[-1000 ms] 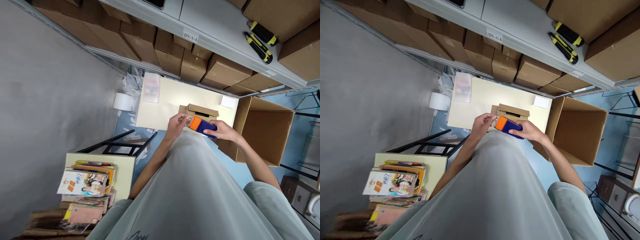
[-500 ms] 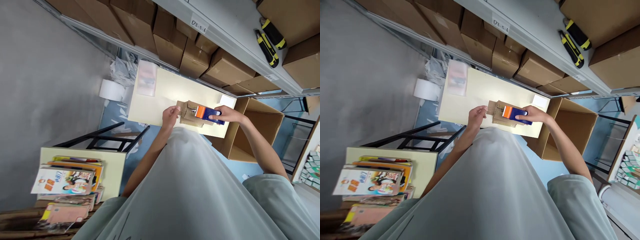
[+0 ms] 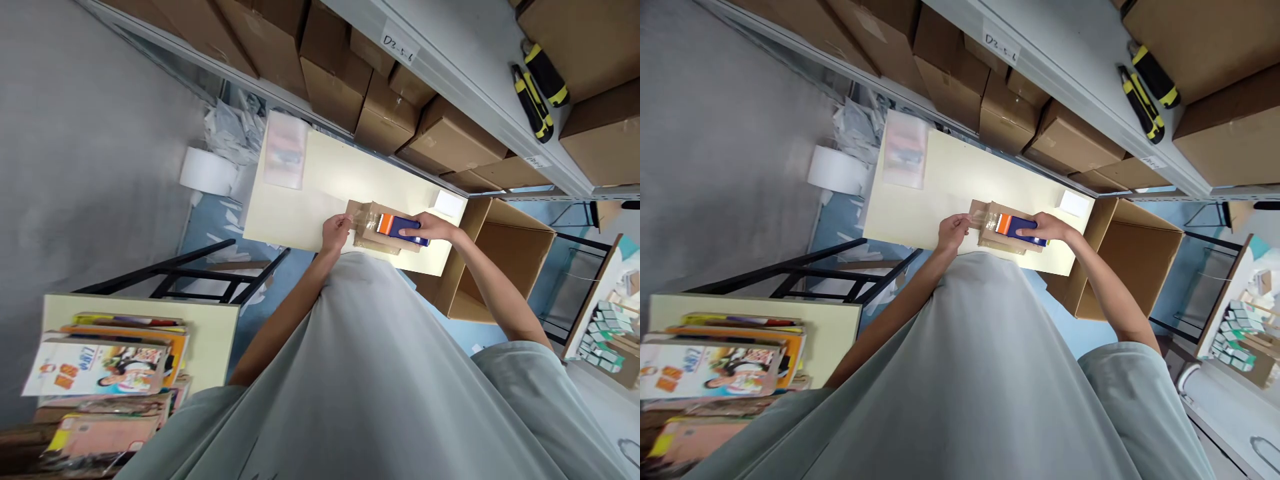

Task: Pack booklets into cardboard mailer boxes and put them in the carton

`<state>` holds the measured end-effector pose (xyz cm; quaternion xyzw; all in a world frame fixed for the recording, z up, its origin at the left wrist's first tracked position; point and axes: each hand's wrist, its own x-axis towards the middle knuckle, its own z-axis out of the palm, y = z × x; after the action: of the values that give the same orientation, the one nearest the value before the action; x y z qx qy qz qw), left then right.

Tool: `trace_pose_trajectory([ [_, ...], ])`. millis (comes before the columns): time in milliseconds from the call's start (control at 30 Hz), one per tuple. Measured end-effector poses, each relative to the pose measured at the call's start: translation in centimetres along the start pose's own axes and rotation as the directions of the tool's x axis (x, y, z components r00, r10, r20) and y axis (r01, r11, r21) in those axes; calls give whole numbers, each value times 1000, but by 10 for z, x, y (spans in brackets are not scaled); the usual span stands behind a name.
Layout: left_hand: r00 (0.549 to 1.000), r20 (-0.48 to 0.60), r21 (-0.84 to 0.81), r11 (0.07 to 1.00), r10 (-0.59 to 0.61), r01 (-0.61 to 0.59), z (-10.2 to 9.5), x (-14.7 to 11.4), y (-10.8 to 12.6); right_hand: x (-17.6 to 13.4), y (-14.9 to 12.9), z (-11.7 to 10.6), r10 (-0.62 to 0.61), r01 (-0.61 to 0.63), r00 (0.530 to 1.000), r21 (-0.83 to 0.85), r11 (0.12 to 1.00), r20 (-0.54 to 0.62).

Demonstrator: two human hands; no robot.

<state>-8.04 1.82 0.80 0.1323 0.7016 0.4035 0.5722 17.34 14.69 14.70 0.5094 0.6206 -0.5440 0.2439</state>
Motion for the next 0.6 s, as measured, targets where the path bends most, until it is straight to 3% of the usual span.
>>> trace_pose_trajectory([
  [200,999,23,-29,999,-31,31,5,11,-16,-1,1,5,-45,45,999,12,999,-4],
  [333,990,131,-7,999,-42,44,14,21,-27,-1,1,10,-25,24,999,-20,1000,-34],
  [467,968,239,82,995,-72,54,22,29,-34,-3,-1,15,9,-12,998,-54,998,-59],
  [600,963,270,263,962,-6,-68,17,33,-33,-5,-4,20,60,-66,995,-78,995,-77],
])
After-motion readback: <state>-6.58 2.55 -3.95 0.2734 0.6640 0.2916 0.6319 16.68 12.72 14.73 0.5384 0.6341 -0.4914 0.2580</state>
